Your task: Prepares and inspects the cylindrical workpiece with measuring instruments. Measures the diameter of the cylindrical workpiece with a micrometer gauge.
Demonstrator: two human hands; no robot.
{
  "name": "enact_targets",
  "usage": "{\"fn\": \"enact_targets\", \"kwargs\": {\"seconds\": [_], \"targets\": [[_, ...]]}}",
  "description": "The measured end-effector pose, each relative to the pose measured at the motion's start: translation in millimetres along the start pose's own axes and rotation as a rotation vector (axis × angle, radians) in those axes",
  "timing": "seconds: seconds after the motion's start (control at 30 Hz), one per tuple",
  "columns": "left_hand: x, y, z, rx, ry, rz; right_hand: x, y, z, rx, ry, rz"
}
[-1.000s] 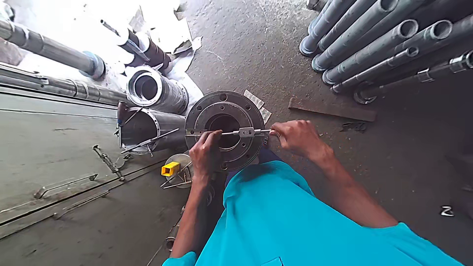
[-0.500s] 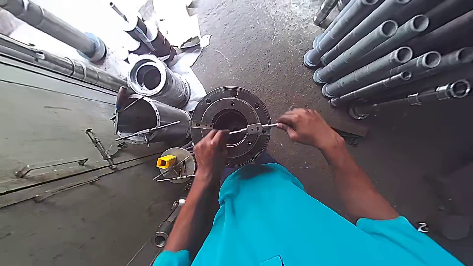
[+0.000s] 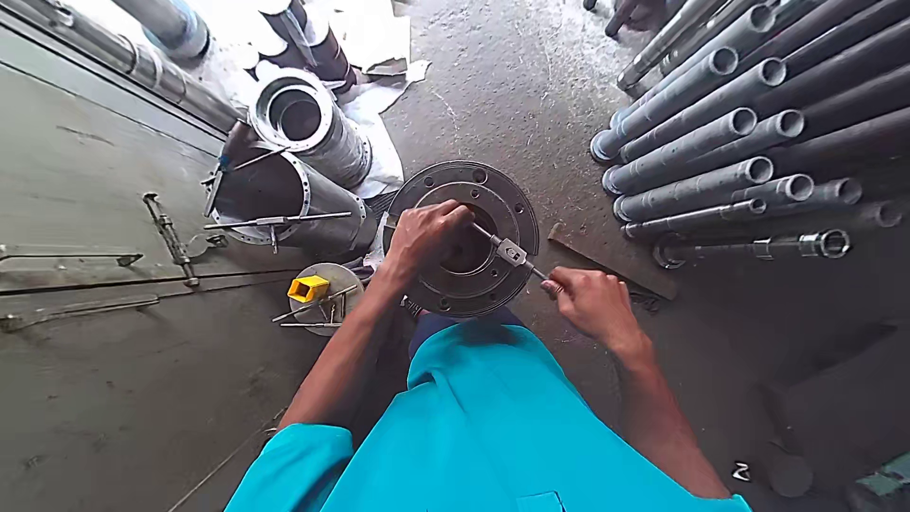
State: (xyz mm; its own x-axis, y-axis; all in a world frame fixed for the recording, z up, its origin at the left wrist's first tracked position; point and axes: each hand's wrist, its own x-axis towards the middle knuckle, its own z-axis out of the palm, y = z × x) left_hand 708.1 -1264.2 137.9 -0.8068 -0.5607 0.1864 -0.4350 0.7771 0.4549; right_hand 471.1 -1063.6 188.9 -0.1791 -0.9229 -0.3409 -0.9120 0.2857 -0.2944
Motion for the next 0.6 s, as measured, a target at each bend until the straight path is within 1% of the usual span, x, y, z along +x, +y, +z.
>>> {"fn": "enact_targets", "kwargs": {"seconds": [0.07,0.1,0.17,0.2,0.23,0.3,0.37,0.43,0.5,0.53,0.6], "targets": [[-32.4,22.1,-1.1,-0.012,0.033,-0.109,16.6,12.9,-11.5,-0.021,0.072,-0.010],[-51.6,37.5,-0.9,-0.032,0.016,-0.171,28.6,18.9,-14.3,-0.020,0.129,-0.016],[-74.9,64.8,13.6,-0.063,0.029,-0.288,63.7,26.8,-18.0,0.007,0.214,-0.031],[-81.8,76.4,22.5,-0.096,0.080,-0.339,78.8,28.6,-21.1,0.021,0.221,-0.063],[-86.1,84.3,28.8,-0.143,0.144,-0.395,88.3,28.5,-25.7,0.027,0.183,-0.094],[-83.7,86.7,32.0,-0.283,0.253,-0.528,92.2,31.0,-37.4,0.014,0.067,-0.136],[-73.3,81.4,28.9,-0.465,0.293,-0.674,82.0,39.7,-45.7,0.036,-0.066,-0.185],[-52.8,68.7,23.7,-0.674,0.296,-0.778,68.9,44.2,-46.4,0.107,-0.258,-0.231],[-12.7,45.4,15.3,-0.813,0.225,-0.830,58.3,37.3,-37.4,0.277,-0.491,-0.245],[7.6,35.5,12.1,-0.870,0.160,-0.827,54.6,32.0,-28.6,0.419,-0.588,-0.221],[37.4,29.9,10.1,-0.943,0.033,-0.818,45.3,22.1,-5.0,0.743,-0.727,-0.149]]}}
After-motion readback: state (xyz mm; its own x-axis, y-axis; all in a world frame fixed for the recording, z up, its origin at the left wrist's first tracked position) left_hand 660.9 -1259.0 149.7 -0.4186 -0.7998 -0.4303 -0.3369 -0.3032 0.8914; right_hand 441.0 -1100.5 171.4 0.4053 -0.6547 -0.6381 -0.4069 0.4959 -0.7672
